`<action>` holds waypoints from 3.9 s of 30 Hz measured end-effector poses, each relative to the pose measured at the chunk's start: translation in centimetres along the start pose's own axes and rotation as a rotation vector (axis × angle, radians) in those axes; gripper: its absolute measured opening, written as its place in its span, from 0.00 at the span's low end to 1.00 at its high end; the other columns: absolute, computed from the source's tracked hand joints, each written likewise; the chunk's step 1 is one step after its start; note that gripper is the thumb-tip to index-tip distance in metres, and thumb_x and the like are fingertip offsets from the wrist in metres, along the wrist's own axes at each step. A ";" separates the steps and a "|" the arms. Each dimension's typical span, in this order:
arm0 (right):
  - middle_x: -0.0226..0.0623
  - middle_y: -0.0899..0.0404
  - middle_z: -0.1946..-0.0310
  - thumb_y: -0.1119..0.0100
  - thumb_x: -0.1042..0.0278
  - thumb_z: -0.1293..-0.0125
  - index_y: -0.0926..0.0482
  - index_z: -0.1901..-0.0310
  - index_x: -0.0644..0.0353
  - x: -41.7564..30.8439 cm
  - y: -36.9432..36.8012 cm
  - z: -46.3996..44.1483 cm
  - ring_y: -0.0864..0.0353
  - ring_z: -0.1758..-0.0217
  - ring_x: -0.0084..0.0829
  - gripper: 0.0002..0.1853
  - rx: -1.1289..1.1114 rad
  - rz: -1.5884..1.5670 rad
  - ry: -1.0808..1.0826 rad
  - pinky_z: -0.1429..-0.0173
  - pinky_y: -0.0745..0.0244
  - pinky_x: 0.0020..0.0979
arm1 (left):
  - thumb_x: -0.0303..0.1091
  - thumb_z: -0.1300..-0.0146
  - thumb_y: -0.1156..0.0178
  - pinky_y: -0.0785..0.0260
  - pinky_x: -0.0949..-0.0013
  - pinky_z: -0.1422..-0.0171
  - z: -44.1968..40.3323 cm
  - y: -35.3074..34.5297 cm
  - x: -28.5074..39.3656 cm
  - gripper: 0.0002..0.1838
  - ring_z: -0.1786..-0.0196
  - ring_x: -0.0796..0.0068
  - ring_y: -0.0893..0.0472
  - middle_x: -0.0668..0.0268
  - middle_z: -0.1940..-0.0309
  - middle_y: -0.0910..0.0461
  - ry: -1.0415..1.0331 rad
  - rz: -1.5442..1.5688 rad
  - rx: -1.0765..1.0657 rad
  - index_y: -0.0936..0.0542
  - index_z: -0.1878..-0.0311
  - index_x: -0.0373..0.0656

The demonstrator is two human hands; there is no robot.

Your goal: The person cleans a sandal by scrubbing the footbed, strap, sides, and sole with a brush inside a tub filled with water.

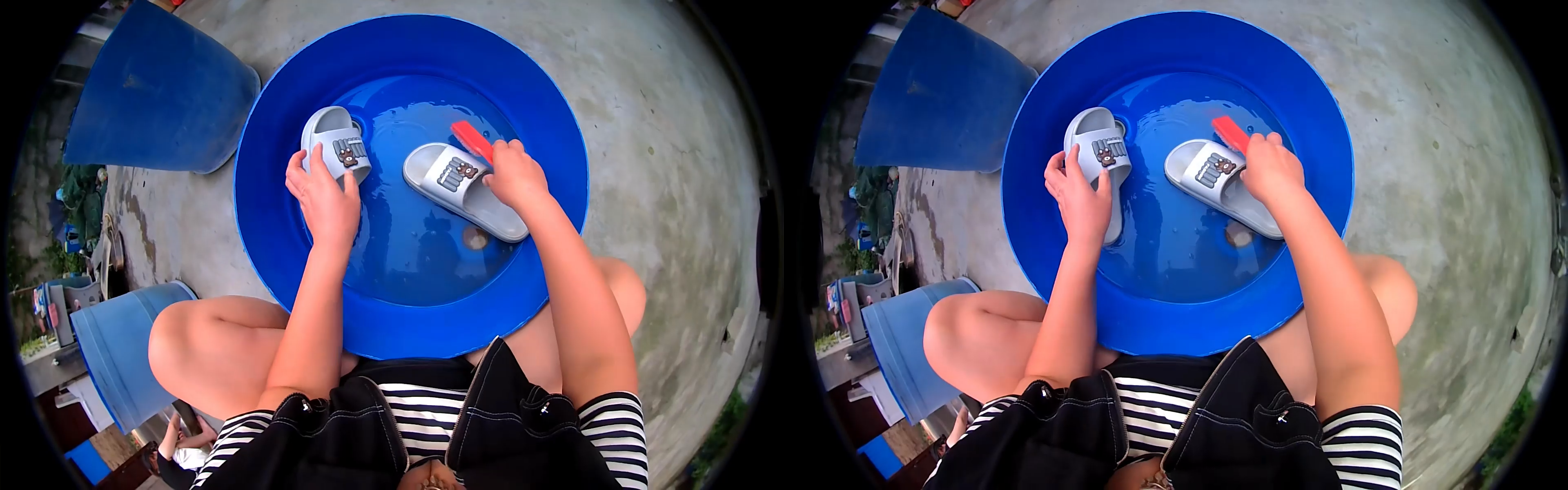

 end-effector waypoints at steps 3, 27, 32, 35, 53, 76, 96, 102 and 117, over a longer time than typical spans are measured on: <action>0.51 0.18 0.43 0.19 0.55 0.45 0.31 0.35 0.62 1.4 -5.4 -0.7 0.17 0.37 0.51 0.41 -0.245 -0.036 -0.074 0.35 0.20 0.46 | 0.32 0.37 0.30 0.30 0.52 0.31 2.0 -1.6 3.7 0.34 0.32 0.44 0.27 0.44 0.33 0.30 -0.027 0.208 -0.379 0.29 0.29 0.35; 0.53 0.16 0.49 0.49 0.59 0.22 0.24 0.34 0.56 -2.4 -1.6 2.6 0.15 0.45 0.52 0.20 -0.183 0.057 0.104 0.40 0.20 0.49 | 0.21 0.39 0.51 0.22 0.56 0.36 6.4 -8.4 -0.9 0.34 0.41 0.59 0.17 0.52 0.42 0.21 0.927 1.284 -0.689 0.35 0.26 0.34; 0.50 0.15 0.55 0.45 0.60 0.25 0.16 0.40 0.53 -4.4 6.5 6.5 0.14 0.48 0.50 0.17 0.062 -0.309 0.286 0.43 0.20 0.47 | 0.19 0.38 0.51 0.25 0.57 0.31 5.7 -7.1 0.5 0.32 0.37 0.57 0.18 0.50 0.39 0.21 0.862 1.442 -0.722 0.34 0.27 0.32; 0.49 0.14 0.56 0.41 0.60 0.27 0.13 0.43 0.52 -4.7 7.1 8.5 0.14 0.51 0.49 0.16 -0.213 -0.391 0.403 0.46 0.20 0.46 | 0.19 0.37 0.50 0.26 0.57 0.29 5.3 -7.0 0.5 0.33 0.35 0.57 0.18 0.50 0.37 0.22 0.804 1.504 -0.679 0.35 0.26 0.33; 0.45 0.22 0.57 0.42 0.65 0.26 0.25 0.32 0.51 -7.7 -0.2 7.3 0.14 0.61 0.49 0.22 0.178 -0.179 0.371 0.57 0.16 0.48 | 0.18 0.44 0.41 0.40 0.57 0.22 5.0 -6.7 2.1 0.43 0.24 0.60 0.33 0.55 0.29 0.32 0.568 1.338 -0.643 0.45 0.24 0.39; 0.39 0.18 0.58 0.37 0.63 0.26 0.17 0.36 0.45 -1.5 6.8 4.6 0.15 0.55 0.39 0.19 0.206 -0.398 0.190 0.50 0.21 0.40 | 0.41 0.26 0.38 0.30 0.48 0.29 1.0 -3.8 0.5 0.26 0.37 0.69 0.24 0.63 0.39 0.24 0.655 1.376 -0.409 0.30 0.29 0.44; 0.53 0.15 0.47 0.35 0.60 0.29 0.26 0.29 0.49 -4.2 -0.5 2.7 0.16 0.43 0.54 0.27 0.019 -0.503 0.320 0.41 0.21 0.48 | 0.41 0.20 0.48 0.21 0.47 0.31 7.6 -9.6 1.1 0.26 0.38 0.52 0.17 0.43 0.38 0.22 1.169 1.513 -0.785 0.32 0.30 0.30; 0.51 0.14 0.54 0.36 0.56 0.27 0.26 0.28 0.45 -4.8 2.5 4.4 0.13 0.50 0.50 0.27 0.333 -0.711 0.435 0.44 0.20 0.45 | 0.30 0.23 0.45 0.25 0.52 0.27 5.5 -7.7 3.3 0.25 0.34 0.60 0.20 0.53 0.34 0.23 0.732 1.599 -0.562 0.34 0.27 0.33; 0.49 0.16 0.64 0.41 0.63 0.26 0.16 0.36 0.49 -5.8 -0.1 6.5 0.16 0.59 0.49 0.18 0.012 -0.407 0.442 0.51 0.21 0.44 | 0.34 0.18 0.52 0.25 0.52 0.30 4.7 -7.8 1.1 0.22 0.34 0.56 0.20 0.51 0.34 0.24 0.793 1.649 -0.410 0.36 0.27 0.38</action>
Point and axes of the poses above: each hand's wrist, its own z-axis away from the middle knuckle, its own y-axis out of the back of the hand, x = y × z, the point moved 5 cm from there along -z, towards the middle knuckle
